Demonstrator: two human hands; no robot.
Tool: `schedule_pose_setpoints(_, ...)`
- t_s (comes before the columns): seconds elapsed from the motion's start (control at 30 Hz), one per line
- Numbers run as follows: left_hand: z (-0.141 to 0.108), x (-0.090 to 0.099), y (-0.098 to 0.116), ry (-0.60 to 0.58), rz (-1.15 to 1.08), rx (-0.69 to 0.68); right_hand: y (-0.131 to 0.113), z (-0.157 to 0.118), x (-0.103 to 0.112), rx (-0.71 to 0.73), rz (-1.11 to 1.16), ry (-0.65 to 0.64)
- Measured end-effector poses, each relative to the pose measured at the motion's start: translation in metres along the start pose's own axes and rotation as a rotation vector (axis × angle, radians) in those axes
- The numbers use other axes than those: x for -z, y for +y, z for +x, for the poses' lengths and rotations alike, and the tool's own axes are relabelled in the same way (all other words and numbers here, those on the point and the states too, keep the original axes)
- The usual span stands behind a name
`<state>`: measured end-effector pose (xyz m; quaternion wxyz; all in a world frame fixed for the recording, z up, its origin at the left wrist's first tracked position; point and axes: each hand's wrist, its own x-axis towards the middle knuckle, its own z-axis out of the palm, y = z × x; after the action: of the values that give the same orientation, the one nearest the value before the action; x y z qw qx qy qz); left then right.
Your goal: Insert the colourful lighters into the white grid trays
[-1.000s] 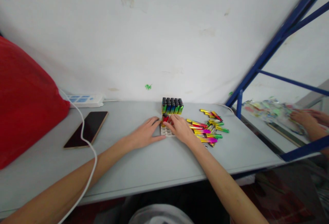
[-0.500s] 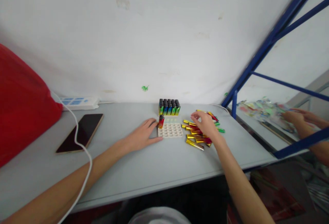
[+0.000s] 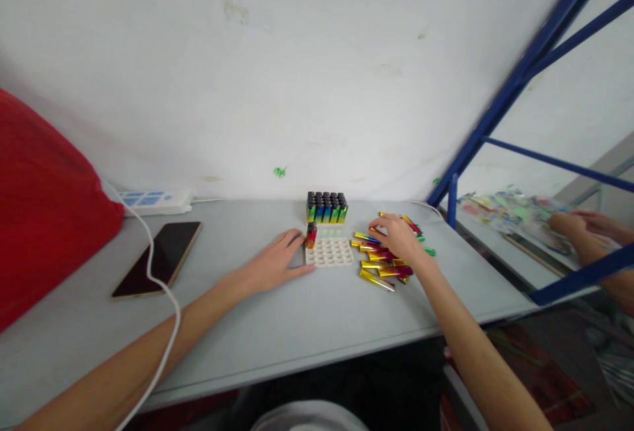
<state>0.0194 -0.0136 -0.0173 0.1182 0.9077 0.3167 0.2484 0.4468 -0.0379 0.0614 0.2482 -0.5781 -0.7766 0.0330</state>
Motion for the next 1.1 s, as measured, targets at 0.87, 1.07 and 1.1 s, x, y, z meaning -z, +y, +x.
schedule_pose_setpoints(0.87, -0.002, 0.001, 0.0, -0.003, 0.015, 0.008, -0.095, 0.034, -0.042, -0.365, 1.357, 0.16)
schedule_pose_setpoints(1.07, -0.001, 0.0, 0.001, -0.015, 0.006, 0.029, -0.109, 0.035, -0.07, -0.271, 1.16, 0.119)
schedule_pose_setpoints(1.1, -0.001, 0.0, 0.002, -0.015, 0.004, 0.028, -0.111, 0.033, -0.074, -0.24, 1.099, 0.125)
